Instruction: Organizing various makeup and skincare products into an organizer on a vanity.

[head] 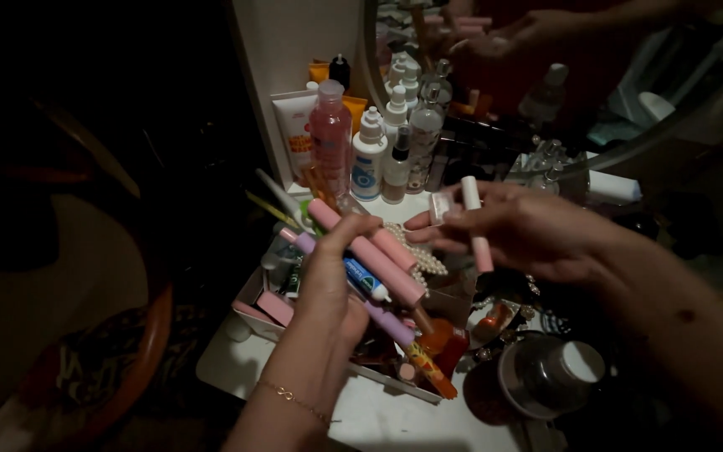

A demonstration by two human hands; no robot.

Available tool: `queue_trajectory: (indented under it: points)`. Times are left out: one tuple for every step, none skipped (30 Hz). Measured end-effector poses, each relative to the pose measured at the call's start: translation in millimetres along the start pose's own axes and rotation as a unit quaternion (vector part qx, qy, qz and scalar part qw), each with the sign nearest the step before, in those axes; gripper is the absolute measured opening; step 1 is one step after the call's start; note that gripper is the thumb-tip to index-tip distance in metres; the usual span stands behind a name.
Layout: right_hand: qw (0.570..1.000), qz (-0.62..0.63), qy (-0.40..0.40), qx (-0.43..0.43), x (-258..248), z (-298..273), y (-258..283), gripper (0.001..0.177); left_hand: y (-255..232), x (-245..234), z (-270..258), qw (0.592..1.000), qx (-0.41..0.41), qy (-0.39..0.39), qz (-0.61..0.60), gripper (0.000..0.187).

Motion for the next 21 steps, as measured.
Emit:
queue_trajectory:
  points:
    - [1.0,0.004,-0.01,0.004,0,-3,2,0.045,0,3,-4,1.0,-0.004,0.004,0.014,0.03]
    - [1.0,0.007,-0.021,0.009,-1,-6,3,0.043,0,6,-7,1.0,-0.008,0.007,0.028,0.031]
    - [1.0,0.008,-0.021,0.008,-4,-5,1,0.043,2,7,-7,1.0,-0.009,0.008,0.028,0.031]
    - [1.0,-0.014,-0.02,-0.006,-7,-5,0,0.041,2,7,-8,0.999,0.0,-0.008,0.036,0.031]
    - [0.999,-0.035,-0.018,-0.02,-10,-4,-1,0.04,3,7,-8,0.999,0.008,-0.024,0.043,0.031]
    - [0.999,-0.035,-0.019,-0.02,-8,-7,0,0.04,5,7,-7,0.999,0.007,-0.023,0.044,0.031]
    - [0.997,-0.067,-0.016,-0.037,-5,-9,2,0.038,7,5,-6,0.998,0.01,-0.039,0.051,0.031]
    - [0.994,-0.1,-0.012,-0.053,-2,-11,5,0.036,9,3,-5,0.997,0.013,-0.055,0.058,0.031]
    - [0.994,-0.1,-0.013,-0.053,4,-15,8,0.036,10,4,-7,0.997,0.012,-0.054,0.058,0.031]
    - [0.988,-0.14,-0.032,-0.049,9,-20,11,0.035,11,7,-9,0.998,0.011,-0.03,0.059,0.03]
    - [0.981,-0.18,-0.052,-0.044,14,-24,14,0.034,11,10,-11,0.998,0.01,-0.006,0.059,0.029]
    - [0.981,-0.181,-0.052,-0.044,18,-27,15,0.034,12,10,-12,0.998,0.009,-0.005,0.059,0.029]
    - [0.975,-0.209,-0.069,-0.04,20,-31,17,0.033,14,11,-12,0.999,0.003,0.006,0.046,0.029]
    - [0.967,-0.236,-0.087,-0.037,23,-34,18,0.032,15,12,-13,0.999,-0.002,0.018,0.033,0.03]
    - [0.967,-0.237,-0.087,-0.037,22,-35,18,0.032,15,12,-14,0.999,-0.002,0.018,0.033,0.03]
    - [0.968,-0.229,-0.089,-0.054,22,-35,18,0.031,16,13,-15,0.999,-0.006,0.027,0.026,0.031]
    - [0.968,-0.221,-0.091,-0.071,21,-35,19,0.03,16,14,-16,0.999,-0.01,0.036,0.02,0.032]
    - [0.968,-0.222,-0.09,-0.071,19,-34,17,0.03,17,14,-16,0.999,-0.01,0.035,0.019,0.032]
    - [0.972,-0.199,-0.084,-0.091,17,-33,16,0.029,17,15,-16,0.999,-0.008,0.043,0.0,0.035]
    - [0.975,-0.175,-0.079,-0.112,15,-33,15,0.027,17,16,-16,0.999,-0.006,0.052,-0.017,0.037]
    - [0.975,-0.175,-0.079,-0.113,17,-33,16,0.027,16,17,-17,0.998,-0.005,0.053,-0.016,0.037]
Point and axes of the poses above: each hand's wrist, its own z-axis towards the middle knuckle, its own x-axis out of the palm, y = z × x, the point moved 4 cm from there along z, towards the middle knuckle, and after that the axes turned 2 degrees about -y, right-handed, at the moved point
